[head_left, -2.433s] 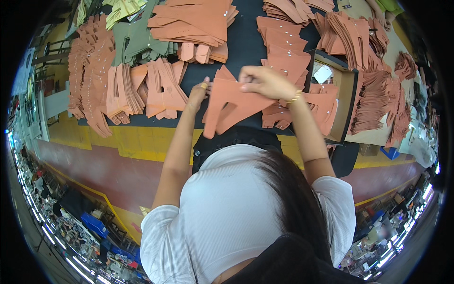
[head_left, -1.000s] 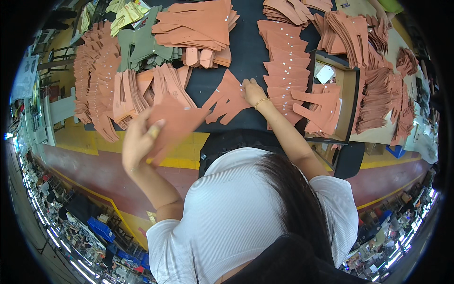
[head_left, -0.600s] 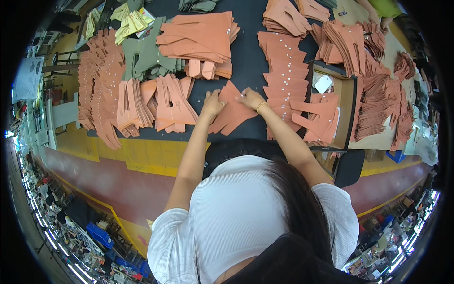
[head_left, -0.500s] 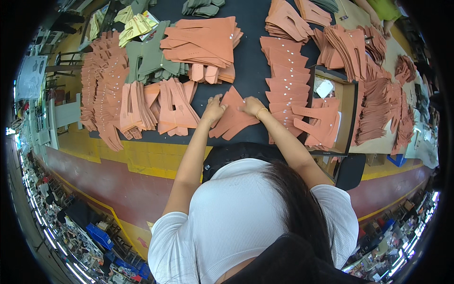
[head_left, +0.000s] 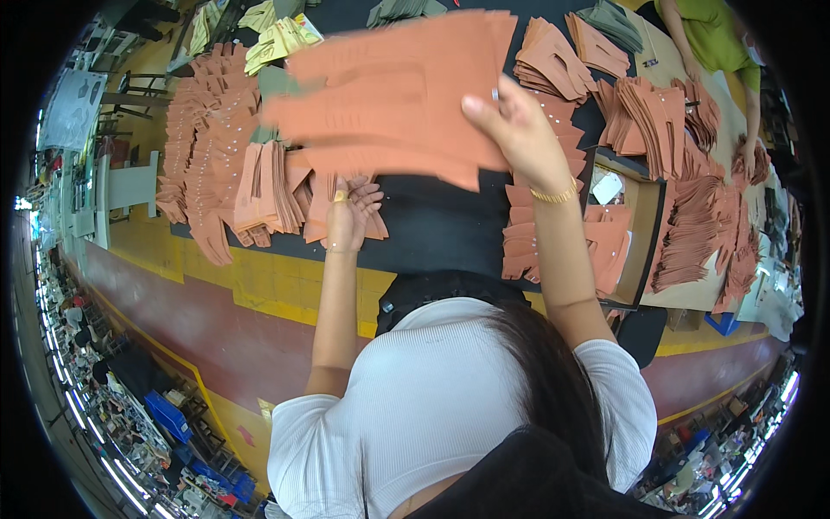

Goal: The person sorts and stacks pre-cut leather pieces on a worktable. They pick up individual pieces, align them, and place them into neat piles. The person also moves a stack of aligned pieces into a cardboard box.

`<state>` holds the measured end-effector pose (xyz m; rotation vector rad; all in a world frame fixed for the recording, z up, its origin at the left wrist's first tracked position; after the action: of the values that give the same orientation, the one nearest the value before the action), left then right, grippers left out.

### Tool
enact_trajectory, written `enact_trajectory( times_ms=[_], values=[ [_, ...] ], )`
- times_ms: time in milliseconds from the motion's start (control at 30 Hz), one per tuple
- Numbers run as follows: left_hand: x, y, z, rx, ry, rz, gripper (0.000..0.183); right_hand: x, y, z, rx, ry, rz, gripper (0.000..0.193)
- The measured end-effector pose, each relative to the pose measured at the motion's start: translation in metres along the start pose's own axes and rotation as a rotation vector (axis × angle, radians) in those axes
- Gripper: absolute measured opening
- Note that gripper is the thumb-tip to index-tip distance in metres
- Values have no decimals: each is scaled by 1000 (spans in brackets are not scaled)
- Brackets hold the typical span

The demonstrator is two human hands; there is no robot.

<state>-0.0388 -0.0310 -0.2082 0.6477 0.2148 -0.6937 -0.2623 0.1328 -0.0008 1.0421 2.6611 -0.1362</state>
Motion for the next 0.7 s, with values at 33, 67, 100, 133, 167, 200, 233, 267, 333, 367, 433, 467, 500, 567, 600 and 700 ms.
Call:
enact_trajectory(
  times_ms=[33, 67, 100, 133, 167, 200, 233, 267, 333, 367, 433, 467, 500, 567, 600, 700],
  values=[
    [-6, -1, 6, 38, -9, -24, 51, 4, -21, 10, 2, -47, 45, 31],
    [-15, -2, 14, 17, -4, -48, 53, 7, -41, 15, 69, -110, 35, 32],
    [-26, -4, 18, 19, -4, -79, 53, 17, -61, 39, -39, 8, 109, 36],
    [-37, -6, 23, 9, -3, -103, 53, 22, -78, 58, -82, 110, 130, 40],
    [-49, -8, 26, -2, 2, -143, 54, 34, -84, 84, -195, 228, 198, 43],
    [-59, -10, 24, 47, 11, -169, 54, 41, -86, 99, -208, 542, 136, 49],
    [-67, -13, 24, 75, 34, -166, 53, 55, -86, 116, -281, 866, 129, 55],
    [-74, -17, 21, 109, 54, -159, 53, 66, -82, 132, -325, 949, 206, 61],
    [-85, -25, 19, 161, 115, -137, 50, 85, -76, 157, -356, 563, 311, 60],
    [-90, -30, 20, 164, 159, -130, 49, 95, -70, 171, -431, 381, 355, 59],
    [-99, -40, 20, 175, 243, -116, 48, 101, -73, 175, -417, 276, 332, 65],
    [-102, -44, 19, 192, 268, -100, 50, 101, -77, 174, -410, 254, 308, 67],
    [-106, -47, 18, 204, 275, -92, 53, 103, -80, 172, -426, 242, 319, 69],
    [-107, -51, 13, 241, 278, -40, 57, 93, -89, 166, -452, 302, 183, 64],
    [-110, -53, 12, 245, 281, -49, 62, 89, -92, 163, -477, 326, 143, 69],
    [-111, -55, 10, 270, 309, -62, 74, 74, -101, 161, -542, 299, 73, 70]
  ],
)
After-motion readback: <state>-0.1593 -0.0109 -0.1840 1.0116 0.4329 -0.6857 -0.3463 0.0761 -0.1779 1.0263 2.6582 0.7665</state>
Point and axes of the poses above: each hand's wrist, its own y-axis away from the middle knuckle, its own x-axis out of the back of the hand, z = x × y, the point moved 9 cm from there along -y, towards the middle knuckle, and after that the axes turned 2 degrees about -x, right-handed, at the moved point
